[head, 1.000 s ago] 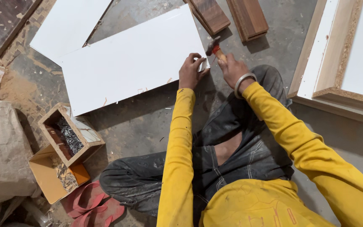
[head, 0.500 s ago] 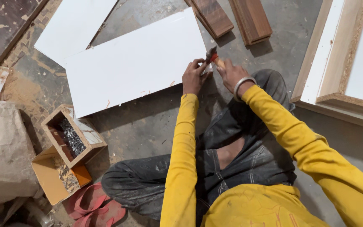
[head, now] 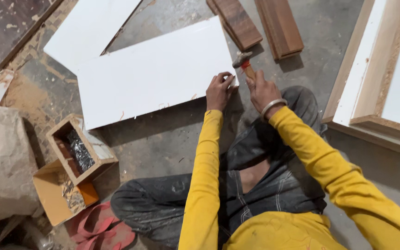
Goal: The person sits on the floor and uses a hammer to drive nails into white rectangular panels. They repeatedly pick up nails, position them on the panel edges, and strike them with the hammer. The person also flips the panels over to work on different sides.
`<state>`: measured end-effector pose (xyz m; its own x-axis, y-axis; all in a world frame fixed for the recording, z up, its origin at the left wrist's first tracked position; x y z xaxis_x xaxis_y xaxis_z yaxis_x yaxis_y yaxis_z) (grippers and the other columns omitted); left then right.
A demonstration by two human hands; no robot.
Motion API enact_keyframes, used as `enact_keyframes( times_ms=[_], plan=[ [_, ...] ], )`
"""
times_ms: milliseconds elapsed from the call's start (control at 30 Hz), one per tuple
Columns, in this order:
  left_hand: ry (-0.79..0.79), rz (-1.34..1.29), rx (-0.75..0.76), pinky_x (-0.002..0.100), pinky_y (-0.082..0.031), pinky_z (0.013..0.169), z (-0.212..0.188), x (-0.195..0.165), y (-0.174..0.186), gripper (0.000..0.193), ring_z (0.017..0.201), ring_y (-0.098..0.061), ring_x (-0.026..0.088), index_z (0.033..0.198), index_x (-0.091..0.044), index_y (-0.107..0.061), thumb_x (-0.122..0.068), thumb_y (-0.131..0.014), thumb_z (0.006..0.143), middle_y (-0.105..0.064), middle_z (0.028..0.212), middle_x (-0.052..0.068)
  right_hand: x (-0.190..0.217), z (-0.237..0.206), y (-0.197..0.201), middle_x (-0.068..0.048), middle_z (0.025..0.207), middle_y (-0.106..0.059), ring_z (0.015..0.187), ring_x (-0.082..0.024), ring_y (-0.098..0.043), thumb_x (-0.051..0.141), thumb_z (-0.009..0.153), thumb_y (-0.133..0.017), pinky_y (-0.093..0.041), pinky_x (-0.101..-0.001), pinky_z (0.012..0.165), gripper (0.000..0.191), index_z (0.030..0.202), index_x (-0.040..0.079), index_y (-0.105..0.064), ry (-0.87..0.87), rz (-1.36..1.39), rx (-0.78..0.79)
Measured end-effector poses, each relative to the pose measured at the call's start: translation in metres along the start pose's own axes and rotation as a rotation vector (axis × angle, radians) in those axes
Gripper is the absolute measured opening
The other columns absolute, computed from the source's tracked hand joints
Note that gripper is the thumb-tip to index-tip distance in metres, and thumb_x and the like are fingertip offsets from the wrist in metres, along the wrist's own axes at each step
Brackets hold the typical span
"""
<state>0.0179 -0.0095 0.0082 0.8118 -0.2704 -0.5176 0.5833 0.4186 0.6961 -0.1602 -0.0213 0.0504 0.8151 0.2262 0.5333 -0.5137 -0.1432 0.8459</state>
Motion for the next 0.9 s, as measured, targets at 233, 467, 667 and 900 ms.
enact_keyframes(
  times_ms=[233, 467, 667, 900],
  plan=[
    [0.013, 0.03, 0.0, 0.038, -0.058, 0.082, -0.001, 0.003, -0.003, 0.039, 0.096, -0.069, 0.022, 0.118, -0.021, -0.074, -0.027, -0.085, 0.081, -0.061, 0.129, -0.002, 0.002, 0.003, 0.002, -0.037, 0.092, -0.066, 0.087, -0.06, -0.06, 0.041, 0.109, -0.047, -0.047, -0.0664, 0.077, 0.039, 0.122, 0.005, -0.045, 0.016, 0.077, -0.038],
    [0.139, 0.02, 0.209, 0.043, -0.059, 0.075, 0.024, 0.02, -0.005, 0.074, 0.086, -0.073, 0.029, 0.131, -0.017, -0.066, -0.036, -0.092, 0.065, -0.049, 0.145, 0.004, 0.012, -0.001, 0.008, -0.039, 0.091, -0.065, 0.088, -0.061, -0.06, 0.044, 0.11, -0.046, -0.048, -0.0654, 0.077, 0.041, 0.123, 0.005, -0.046, 0.007, 0.018, 0.011],
    [0.136, 0.074, 0.241, 0.042, -0.06, 0.082, 0.028, 0.027, -0.008, 0.072, 0.096, -0.073, 0.03, 0.128, -0.021, -0.07, -0.041, -0.095, 0.063, -0.054, 0.144, 0.0, 0.02, 0.002, 0.013, -0.036, 0.089, -0.067, 0.087, -0.059, -0.062, 0.044, 0.108, -0.046, -0.048, -0.0657, 0.078, 0.04, 0.122, 0.006, -0.046, -0.008, -0.023, 0.072],
    [0.103, 0.026, 0.185, 0.042, -0.06, 0.083, 0.033, 0.029, -0.008, 0.071, 0.101, -0.072, 0.03, 0.123, -0.021, -0.072, -0.039, -0.097, 0.059, -0.059, 0.135, -0.001, 0.029, -0.001, 0.025, -0.034, 0.086, -0.067, 0.082, -0.057, -0.064, 0.041, 0.108, -0.047, -0.049, -0.0649, 0.071, 0.038, 0.122, 0.006, -0.046, 0.035, 0.034, -0.084]
  ],
)
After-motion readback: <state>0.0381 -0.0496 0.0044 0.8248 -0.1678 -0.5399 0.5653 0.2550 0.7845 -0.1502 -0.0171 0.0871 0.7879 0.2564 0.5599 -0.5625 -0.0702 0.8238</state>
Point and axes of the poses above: each hand's wrist, its own z-axis towards the middle knuckle, its own y-axis out of the back of the hand, x = y × z, the point moved 4 cm from there along z, towards the middle knuckle
